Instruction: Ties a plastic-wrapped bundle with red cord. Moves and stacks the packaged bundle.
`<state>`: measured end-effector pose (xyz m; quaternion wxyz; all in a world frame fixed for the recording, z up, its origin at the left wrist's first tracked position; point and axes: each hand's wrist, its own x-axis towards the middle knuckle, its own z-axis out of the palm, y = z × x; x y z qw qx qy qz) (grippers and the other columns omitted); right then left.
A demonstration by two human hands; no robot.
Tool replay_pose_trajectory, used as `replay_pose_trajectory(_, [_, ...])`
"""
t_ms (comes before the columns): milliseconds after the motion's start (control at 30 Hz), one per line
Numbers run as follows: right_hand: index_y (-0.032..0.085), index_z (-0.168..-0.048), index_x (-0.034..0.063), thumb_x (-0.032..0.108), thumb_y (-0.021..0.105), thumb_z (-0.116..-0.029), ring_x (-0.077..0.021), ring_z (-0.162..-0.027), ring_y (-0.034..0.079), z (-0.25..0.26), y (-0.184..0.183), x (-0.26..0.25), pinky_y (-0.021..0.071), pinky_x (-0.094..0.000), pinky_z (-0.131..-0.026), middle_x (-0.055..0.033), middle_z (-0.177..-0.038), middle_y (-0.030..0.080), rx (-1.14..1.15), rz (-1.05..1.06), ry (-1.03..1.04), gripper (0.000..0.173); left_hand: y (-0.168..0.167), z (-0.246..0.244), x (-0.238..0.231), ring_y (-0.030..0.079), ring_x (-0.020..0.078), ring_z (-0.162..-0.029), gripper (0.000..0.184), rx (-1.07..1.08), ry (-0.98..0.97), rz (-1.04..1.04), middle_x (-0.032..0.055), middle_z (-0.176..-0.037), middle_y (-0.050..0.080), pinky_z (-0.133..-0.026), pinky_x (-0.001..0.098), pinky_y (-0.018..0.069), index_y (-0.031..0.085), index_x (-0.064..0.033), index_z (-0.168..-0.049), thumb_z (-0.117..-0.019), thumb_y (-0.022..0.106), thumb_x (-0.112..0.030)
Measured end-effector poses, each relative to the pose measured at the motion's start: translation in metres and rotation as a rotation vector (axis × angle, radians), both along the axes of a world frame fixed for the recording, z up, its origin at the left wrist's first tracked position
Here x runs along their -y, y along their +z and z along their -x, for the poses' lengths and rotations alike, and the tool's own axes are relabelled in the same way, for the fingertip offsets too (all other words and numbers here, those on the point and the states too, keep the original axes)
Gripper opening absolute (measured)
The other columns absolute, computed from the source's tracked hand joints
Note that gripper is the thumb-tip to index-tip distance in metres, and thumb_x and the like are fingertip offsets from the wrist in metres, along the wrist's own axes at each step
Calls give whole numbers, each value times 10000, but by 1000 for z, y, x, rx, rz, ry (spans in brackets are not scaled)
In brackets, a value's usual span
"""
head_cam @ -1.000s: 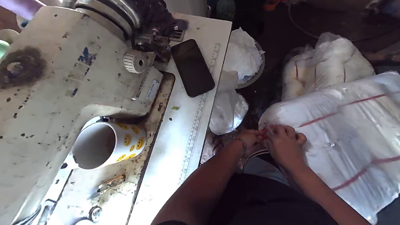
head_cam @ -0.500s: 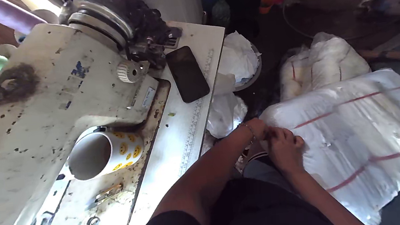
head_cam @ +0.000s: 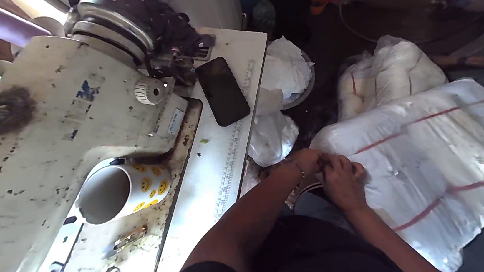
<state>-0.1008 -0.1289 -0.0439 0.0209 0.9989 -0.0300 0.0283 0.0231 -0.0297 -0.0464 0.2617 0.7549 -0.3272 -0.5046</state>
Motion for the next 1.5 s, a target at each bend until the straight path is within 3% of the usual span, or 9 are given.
replay_pose_trajectory(167, [795, -1070, 109, 26, 717, -854, -327, -1131, 671, 0, 1, 1, 460, -612, -920, -85, -1200, 727, -55, -36, -10, 244, -23, 12, -18, 646, 296, -1090, 337, -337, 504, -32, 227, -1176, 677, -1001, 456, 483, 677, 53, -1202, -1069, 528, -218])
replay_pose_trajectory(267, [784, -1128, 116, 42, 695, -885, -342, -1160, 654, -2, 4, -1, 444, -624, -942, -99, -1230, 713, -107, -64, -29, 269, -28, 24, -18, 664, 244, -1025, 297, -370, 669, -6, 193, -1121, 695, -961, 415, 513, 686, 43, -1169, -1036, 589, -204])
replay_pose_trajectory(433, [790, -1096, 117, 72, 696, -908, -349, -1174, 653, -3, 7, -1, 465, -616, -924, -106, -1253, 707, -141, -53, -25, 215, -13, 18, -20, 643, 322, -1197, 347, -118, 388, -12, 223, -1259, 677, -1083, 456, 457, 627, 24, -1339, -1042, 553, -141])
replay_pose_trajectory(600, [795, -1051, 115, 10, 711, -865, -342, -1147, 664, -4, 1, -1, 473, -622, -905, -96, -1204, 721, -83, -42, -23, 229, -18, 20, -18, 661, 335, -1154, 316, -52, 306, 93, 225, -1188, 704, -1051, 493, 472, 712, 22, -1206, -1034, 532, -172])
replay_pose_trajectory(767, [791, -1015, 93, -9, 717, -848, -329, -1158, 658, -6, 2, -3, 479, -602, -906, -84, -1212, 716, -95, -8, -13, 210, -13, 9, -5, 610, 365, -1259, 305, -49, 185, 25, 234, -1293, 665, -1119, 510, 421, 679, 19, -1271, -1063, 507, -125])
replay_pose_trajectory(1067, [788, -1011, 62, -4, 704, -847, -311, -1169, 656, -10, 8, -9, 466, -598, -936, -80, -1243, 708, -143, 41, -67, 196, 8, 7, 8, 591, 452, -1242, 300, 156, -180, -66, 289, -1311, 612, -1035, 590, 474, 594, 104, -1280, -1002, 561, -3])
replay_pose_trajectory(1200, [768, -1141, 78, 39, 686, -884, -366, -1240, 619, -8, 11, -2, 413, -670, -988, -117, -1295, 689, -201, -84, -56, 273, -7, 9, 0, 570, 421, -1293, 342, -2, 66, -57, 275, -1347, 606, -1097, 569, 432, 594, 59, -1332, -1050, 524, -123])
replay_pose_trajectory(1367, [774, -1129, 81, 78, 695, -889, -421, -1226, 612, -6, 22, 10, 381, -710, -987, -167, -1267, 692, -267, -209, 25, 252, -29, 25, -13, 595, 366, -1236, 468, -409, 504, -63, 278, -1304, 619, -1079, 523, 433, 634, 79, -1259, -1094, 459, -323])
replay_pose_trajectory(1500, [767, -1096, 77, 86, 695, -904, -398, -1172, 649, -4, 18, 9, 415, -693, -954, -148, -1224, 712, -179, -184, 23, 205, -41, 44, -9, 664, 165, -919, 346, -856, 987, 87, 123, -1053, 667, -850, 335, 559, 619, 38, -1194, -1075, 526, -273])
